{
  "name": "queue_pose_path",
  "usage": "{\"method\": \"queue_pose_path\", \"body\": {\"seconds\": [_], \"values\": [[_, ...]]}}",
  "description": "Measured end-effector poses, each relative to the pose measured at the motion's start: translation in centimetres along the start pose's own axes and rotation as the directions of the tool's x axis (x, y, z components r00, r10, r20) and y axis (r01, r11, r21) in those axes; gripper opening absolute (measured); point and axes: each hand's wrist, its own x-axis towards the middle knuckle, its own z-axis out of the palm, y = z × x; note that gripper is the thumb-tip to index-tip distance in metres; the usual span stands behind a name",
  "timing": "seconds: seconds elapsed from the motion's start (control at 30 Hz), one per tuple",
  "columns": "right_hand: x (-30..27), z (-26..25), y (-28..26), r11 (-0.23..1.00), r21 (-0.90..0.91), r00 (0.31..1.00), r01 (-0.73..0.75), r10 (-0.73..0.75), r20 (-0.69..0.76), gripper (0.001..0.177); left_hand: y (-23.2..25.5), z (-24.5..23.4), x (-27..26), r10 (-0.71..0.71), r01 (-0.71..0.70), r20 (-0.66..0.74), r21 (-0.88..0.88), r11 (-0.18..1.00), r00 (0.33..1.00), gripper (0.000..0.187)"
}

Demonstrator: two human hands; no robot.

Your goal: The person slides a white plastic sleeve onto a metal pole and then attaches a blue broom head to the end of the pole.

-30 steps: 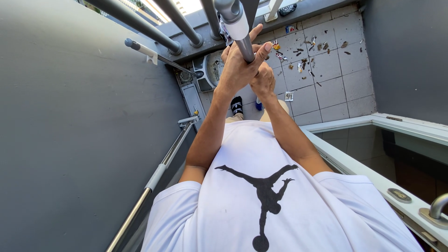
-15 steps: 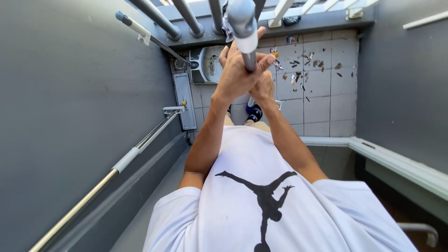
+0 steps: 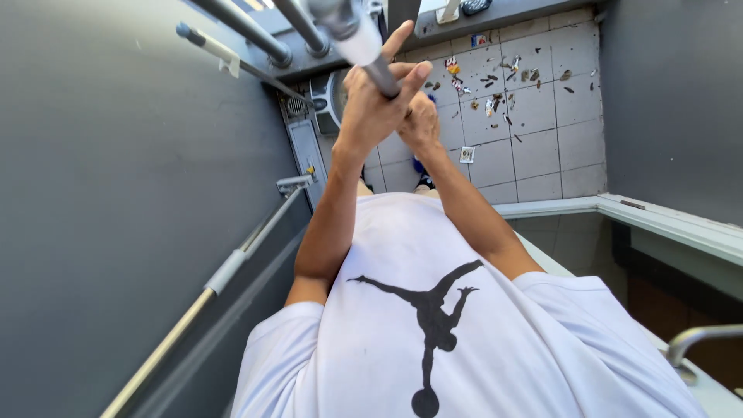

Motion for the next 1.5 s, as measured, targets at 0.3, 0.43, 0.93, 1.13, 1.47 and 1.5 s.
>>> {"method": "queue_pose_path", "body": {"seconds": [0.3,0.43,0.93,1.13,1.47,1.5], "values": [[0.7,9.1,-4.7,0.99,-0.098,0.994,-0.105,0.106,-0.002,0.019,-4.4,-9.3,-1.4,-0.148,0.147,0.044,0.008,0.989,0.988,0.054],[1.0,7.0,-9.0,0.996,0.087,0.997,-0.025,0.03,-0.065,0.035,-4.9,-9.7,-0.7,0.017,-0.016,0.04,-0.035,0.999,0.999,0.052],[-0.3,5.6,-2.0,0.944,-0.296,0.989,-0.145,0.135,-0.055,0.046,-4.3,-6.2,-1.3,0.052,-0.041,0.159,-0.069,0.997,0.986,0.055],[1.1,6.8,-5.0,0.901,-0.354,0.954,-0.25,0.291,0.068,0.038,-5.9,-7.1,-2.0,-0.031,0.026,0.083,0.06,0.998,0.996,0.048],[1.8,8.0,-9.3,0.98,-0.154,0.986,-0.124,0.139,0.089,0.03,-7.9,-8.5,-1.8,0.013,-0.018,-0.057,-0.082,0.996,0.998,0.052],[1.9,8.4,-8.4,0.997,-0.079,0.999,-0.002,0.005,0.033,0.029,-7.9,-8.2,-1.5,0.032,-0.038,-0.062,-0.096,0.995,0.998,0.052]]}}
